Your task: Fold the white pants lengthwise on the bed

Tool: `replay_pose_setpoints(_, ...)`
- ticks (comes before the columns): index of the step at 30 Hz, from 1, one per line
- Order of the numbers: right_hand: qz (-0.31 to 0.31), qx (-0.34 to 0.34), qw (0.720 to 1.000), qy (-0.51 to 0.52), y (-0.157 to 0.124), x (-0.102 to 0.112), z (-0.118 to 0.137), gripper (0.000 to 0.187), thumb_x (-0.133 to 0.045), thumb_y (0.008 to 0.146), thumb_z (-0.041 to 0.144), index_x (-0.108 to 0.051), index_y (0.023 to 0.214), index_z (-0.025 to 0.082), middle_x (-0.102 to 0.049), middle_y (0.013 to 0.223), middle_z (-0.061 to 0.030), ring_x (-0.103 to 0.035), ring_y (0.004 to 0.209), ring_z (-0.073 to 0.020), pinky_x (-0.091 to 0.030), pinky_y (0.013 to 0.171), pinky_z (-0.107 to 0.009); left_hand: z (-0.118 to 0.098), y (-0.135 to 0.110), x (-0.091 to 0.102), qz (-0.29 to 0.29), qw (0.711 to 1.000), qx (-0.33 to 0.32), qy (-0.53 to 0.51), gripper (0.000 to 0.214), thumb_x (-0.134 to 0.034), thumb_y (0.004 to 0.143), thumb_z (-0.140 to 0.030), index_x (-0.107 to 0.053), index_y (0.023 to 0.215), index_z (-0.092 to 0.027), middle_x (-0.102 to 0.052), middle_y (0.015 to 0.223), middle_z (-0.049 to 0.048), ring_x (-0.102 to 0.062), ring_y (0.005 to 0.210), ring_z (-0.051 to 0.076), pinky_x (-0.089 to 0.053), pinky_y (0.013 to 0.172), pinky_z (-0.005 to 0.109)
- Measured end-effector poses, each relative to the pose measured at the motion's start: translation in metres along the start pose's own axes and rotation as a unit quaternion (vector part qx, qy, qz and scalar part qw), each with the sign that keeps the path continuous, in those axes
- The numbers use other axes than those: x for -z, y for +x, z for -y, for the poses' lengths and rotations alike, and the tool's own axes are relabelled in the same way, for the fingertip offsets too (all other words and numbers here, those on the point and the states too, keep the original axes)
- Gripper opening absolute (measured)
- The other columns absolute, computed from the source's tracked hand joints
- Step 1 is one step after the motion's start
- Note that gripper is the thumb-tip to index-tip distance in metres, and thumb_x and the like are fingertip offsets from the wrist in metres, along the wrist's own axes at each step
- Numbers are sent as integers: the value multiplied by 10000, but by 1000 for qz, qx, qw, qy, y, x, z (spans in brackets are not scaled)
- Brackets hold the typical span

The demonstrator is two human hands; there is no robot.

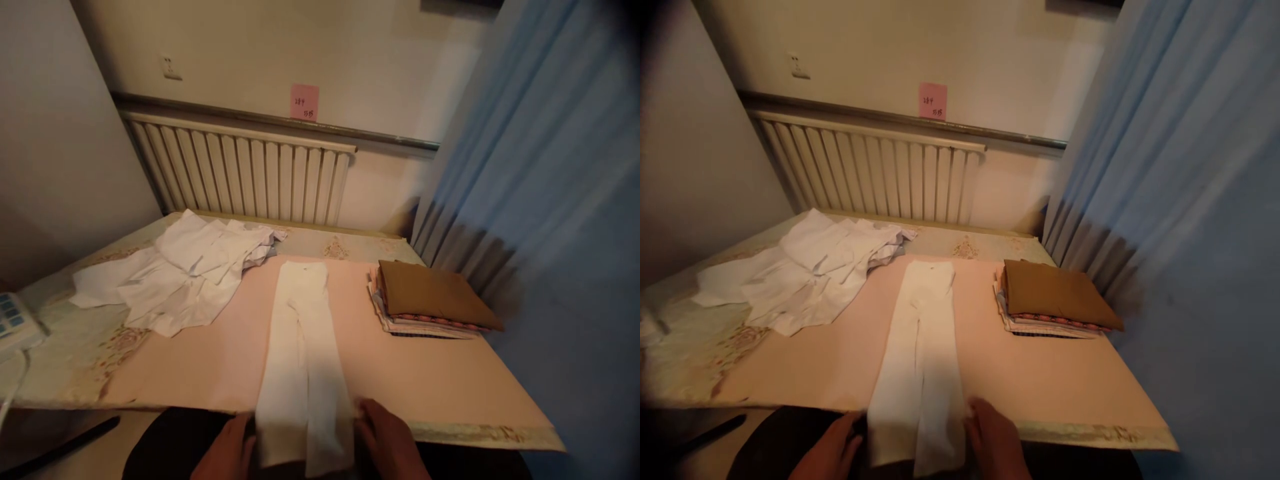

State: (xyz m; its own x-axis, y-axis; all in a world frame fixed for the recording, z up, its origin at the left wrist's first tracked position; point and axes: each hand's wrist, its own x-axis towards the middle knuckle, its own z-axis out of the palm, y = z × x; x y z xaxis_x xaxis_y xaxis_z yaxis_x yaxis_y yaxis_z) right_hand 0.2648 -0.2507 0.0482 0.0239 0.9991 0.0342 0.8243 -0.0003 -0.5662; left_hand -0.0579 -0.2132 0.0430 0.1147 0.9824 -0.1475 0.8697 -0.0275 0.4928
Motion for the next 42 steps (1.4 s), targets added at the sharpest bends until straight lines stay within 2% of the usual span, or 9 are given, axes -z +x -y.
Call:
replay_pose_setpoints(4, -95, 165, 978, -80, 37, -6, 10, 430, -458, 907, 272, -494, 1334, 233, -502, 1391, -104, -485, 1263, -256, -425, 1039, -433, -40, 46, -8, -149, 978, -138, 45, 437, -374, 920, -328, -523, 1296, -164, -550, 1360, 104, -499, 1265, 239, -409, 1059, 418)
replay_pose_setpoints(7, -63, 252, 957, -130, 63, -25, 12, 546, -526, 865, 241, -421, 1397, 175, -360, 1493, -129, -296, 1390, -292, -307, 1118, -526, -70, 85, -22, -205, 942, -249, 94, 453, -360, 934, -295, -475, 1352, -163, -458, 1447, 105, -398, 1350, 238, -395, 1077, 423)
replay_pose_setpoints(14, 21, 271, 950, -155, 80, -48, -5, 734, -558, 863, 371, -227, 1496, 203, -247, 1544, -84, -218, 1419, -292, -224, 1155, -501, -96, 152, -38, -172, 885, -396, 173, 534, -435, 893, -211, -370, 1423, -181, -362, 1508, 86, -282, 1410, 221, -321, 1129, 435)
replay_pose_setpoints(18, 13, 305, 943, -137, 92, -48, -14, 516, -607, 824, 433, -539, 1294, 232, -505, 1397, -88, -444, 1296, -294, -375, 1071, -440, -88, 178, -45, -113, 889, -404, 182, 573, -496, 854, -228, -385, 1416, -211, -347, 1517, 76, -282, 1409, 241, -310, 1133, 461)
replay_pose_setpoints(22, -60, 193, 979, -29, 134, -30, -15, 268, -488, 894, 291, -630, 1119, 254, -676, 1136, -53, -606, 1070, -207, -461, 949, -336, -74, 191, -52, -67, 900, -395, 171, 624, -527, 836, -296, -357, 1435, -256, -308, 1537, 62, -265, 1414, 276, -312, 1122, 490)
replay_pose_setpoints(27, -106, -25, 971, 211, 260, 4, -15, 184, -510, 758, 258, -565, 592, 197, -570, 576, 8, -549, 602, -147, -433, 589, -248, -59, 203, -69, -130, 868, -441, 188, 645, -555, 820, -396, -379, 1423, -250, -369, 1508, 70, -345, 1373, 308, -341, 1086, 470)
replay_pose_setpoints(33, -102, -81, 943, 305, 389, -1, -36, 196, -481, 736, 369, -547, 787, 192, -562, 625, 19, -550, 529, -118, -390, 468, -212, -50, 225, -94, -318, 784, -499, 187, 540, -432, 869, -596, -565, 1237, -224, -607, 1291, 71, -457, 1281, 275, -191, 1141, 465)
replay_pose_setpoints(37, -55, -80, 935, 342, 419, -10, -44, 365, -501, 741, 393, -549, 1043, 195, -575, 660, 36, -515, 474, -91, -384, 421, -192, -53, 231, -97, -365, 766, -499, 177, 401, -429, 911, -510, -616, 1145, -244, -662, 1191, 42, -416, 1318, 251, -84, 1179, 484)
replay_pose_setpoints(42, 30, -64, 939, 335, 436, -3, -48, 338, -537, 731, 373, -568, 1006, 179, -537, 592, 65, -464, 403, -67, -385, 393, -178, -53, 227, -106, -355, 785, -481, 163, 380, -397, 935, -475, -620, 1154, -259, -665, 1195, 33, -428, 1320, 252, -50, 1194, 500)
